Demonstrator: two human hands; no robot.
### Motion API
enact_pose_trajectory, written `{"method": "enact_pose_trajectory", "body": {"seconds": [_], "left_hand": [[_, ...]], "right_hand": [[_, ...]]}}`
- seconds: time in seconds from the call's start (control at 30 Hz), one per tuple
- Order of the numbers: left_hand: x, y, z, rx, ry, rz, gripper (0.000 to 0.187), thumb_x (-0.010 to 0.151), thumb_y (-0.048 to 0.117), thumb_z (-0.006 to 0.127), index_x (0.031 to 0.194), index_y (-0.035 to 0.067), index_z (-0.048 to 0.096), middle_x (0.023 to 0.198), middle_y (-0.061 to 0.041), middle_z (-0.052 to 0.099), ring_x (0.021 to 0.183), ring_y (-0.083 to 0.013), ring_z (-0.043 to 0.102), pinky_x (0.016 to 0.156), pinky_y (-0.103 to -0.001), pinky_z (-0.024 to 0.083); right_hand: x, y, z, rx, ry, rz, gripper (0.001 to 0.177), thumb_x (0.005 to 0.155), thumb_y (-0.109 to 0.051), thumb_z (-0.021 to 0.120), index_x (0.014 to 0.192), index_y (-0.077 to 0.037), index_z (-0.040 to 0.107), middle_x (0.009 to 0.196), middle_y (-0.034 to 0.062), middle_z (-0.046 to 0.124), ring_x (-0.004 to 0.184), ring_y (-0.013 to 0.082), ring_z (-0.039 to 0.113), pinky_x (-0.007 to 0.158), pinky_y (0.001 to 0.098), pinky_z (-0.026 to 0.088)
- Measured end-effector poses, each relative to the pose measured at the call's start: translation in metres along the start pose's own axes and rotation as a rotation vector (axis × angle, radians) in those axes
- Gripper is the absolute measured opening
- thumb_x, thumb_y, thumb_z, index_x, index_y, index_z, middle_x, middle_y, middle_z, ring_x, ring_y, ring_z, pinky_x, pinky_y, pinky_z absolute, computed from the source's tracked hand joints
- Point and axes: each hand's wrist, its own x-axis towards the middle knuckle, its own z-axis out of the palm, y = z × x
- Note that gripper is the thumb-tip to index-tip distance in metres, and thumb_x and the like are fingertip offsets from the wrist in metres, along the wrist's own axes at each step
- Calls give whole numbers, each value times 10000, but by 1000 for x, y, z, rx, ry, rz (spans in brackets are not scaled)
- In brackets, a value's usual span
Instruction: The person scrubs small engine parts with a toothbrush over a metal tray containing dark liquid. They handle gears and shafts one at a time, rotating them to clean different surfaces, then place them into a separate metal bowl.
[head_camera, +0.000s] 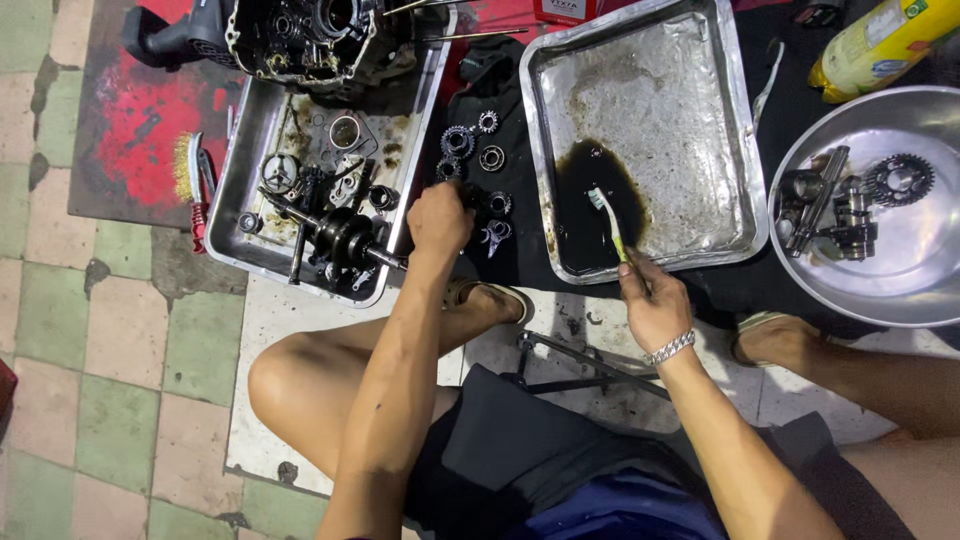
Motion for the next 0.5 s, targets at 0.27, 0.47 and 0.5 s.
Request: {"method": "enact_pose_trajectory", "body": {"seconds": [0.27, 0.47, 0.5], "left_hand": [[3, -8, -1, -46, -4, -21, 404, 744, 215, 843, 1132, 151, 752, 997, -171, 751, 937, -375, 712, 800, -474, 567], [7, -15, 2, -57, -3, 76, 323, 746, 213, 852, 1044, 109, 783, 989, -177, 746, 927, -367, 705, 786, -465, 552], [10, -15, 3, -225, -13, 5, 339, 774, 232, 852, 1070, 87, 773, 990, -156, 752, 915, -317, 717, 794, -425, 558]], "right_hand": [[0, -2, 8, 86, -78, 151, 456, 959, -356, 610, 1353, -130, 654, 1281, 142, 725, 993, 354, 736, 891, 390, 551], [2, -2, 4, 21, -11, -110, 420, 996, -320, 632, 1326, -65, 679, 1315, 200, 692, 1226, 294, 661, 992, 351, 498], [1, -3, 2, 8, -33, -14, 426, 994, -332, 625, 1343, -92, 673, 1246, 198, 723, 1154, 291, 695, 963, 353, 513]]}}
